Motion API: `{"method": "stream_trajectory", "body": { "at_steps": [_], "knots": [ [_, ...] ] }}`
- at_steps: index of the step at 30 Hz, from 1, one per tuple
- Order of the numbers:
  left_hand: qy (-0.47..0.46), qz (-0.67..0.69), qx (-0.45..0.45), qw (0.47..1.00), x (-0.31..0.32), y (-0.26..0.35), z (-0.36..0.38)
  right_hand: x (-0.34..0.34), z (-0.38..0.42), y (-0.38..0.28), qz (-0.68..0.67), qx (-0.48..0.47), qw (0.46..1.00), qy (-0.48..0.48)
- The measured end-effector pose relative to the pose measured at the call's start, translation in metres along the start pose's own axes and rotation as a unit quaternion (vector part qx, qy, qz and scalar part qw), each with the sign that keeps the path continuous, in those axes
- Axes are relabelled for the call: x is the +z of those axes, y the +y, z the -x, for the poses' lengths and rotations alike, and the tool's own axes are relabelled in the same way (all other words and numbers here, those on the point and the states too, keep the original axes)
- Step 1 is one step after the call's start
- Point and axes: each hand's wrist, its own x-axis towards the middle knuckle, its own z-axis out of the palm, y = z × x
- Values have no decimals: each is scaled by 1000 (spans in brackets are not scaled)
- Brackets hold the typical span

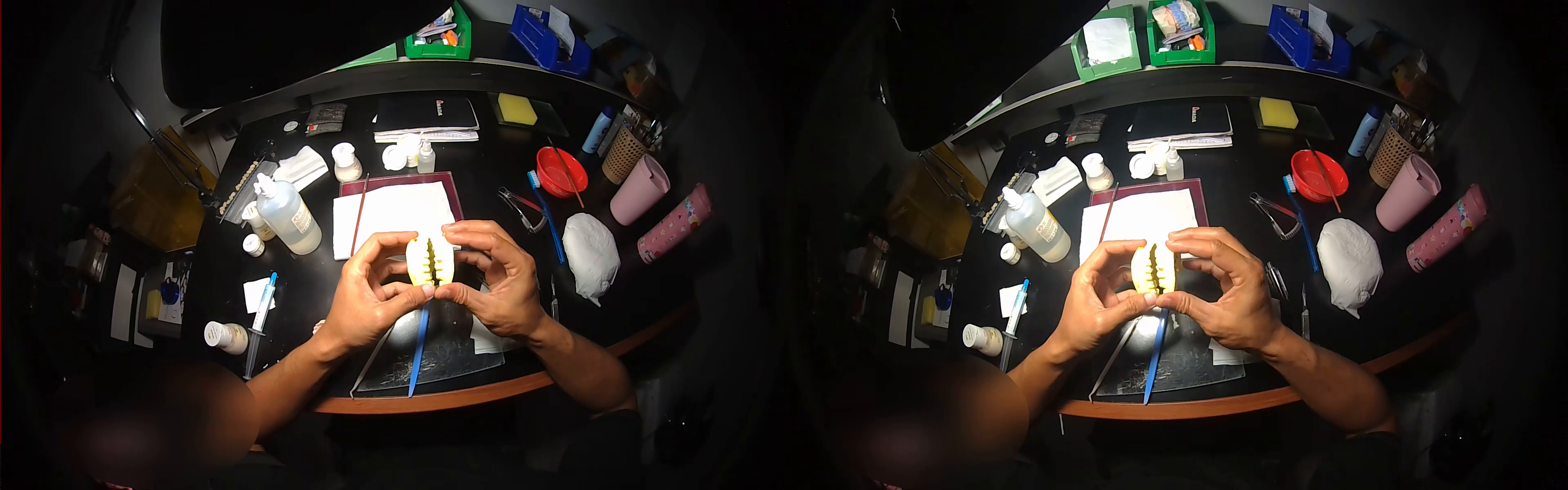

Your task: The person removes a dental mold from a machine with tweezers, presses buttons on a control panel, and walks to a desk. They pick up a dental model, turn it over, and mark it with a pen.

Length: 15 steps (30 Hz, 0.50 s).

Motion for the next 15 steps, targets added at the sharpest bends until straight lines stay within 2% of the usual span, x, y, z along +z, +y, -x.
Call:
{"method": "stream_trajectory", "body": {
  "at_steps": [7,15],
  "knots": [
    [-17,9,14,1000,-2,-3,-1,1,2,1,13,-27,1000,-4],
    [-26,-5,23,999,-2,-2,0,0,1,-1,4,-16,1000,-2]
  ]
}}
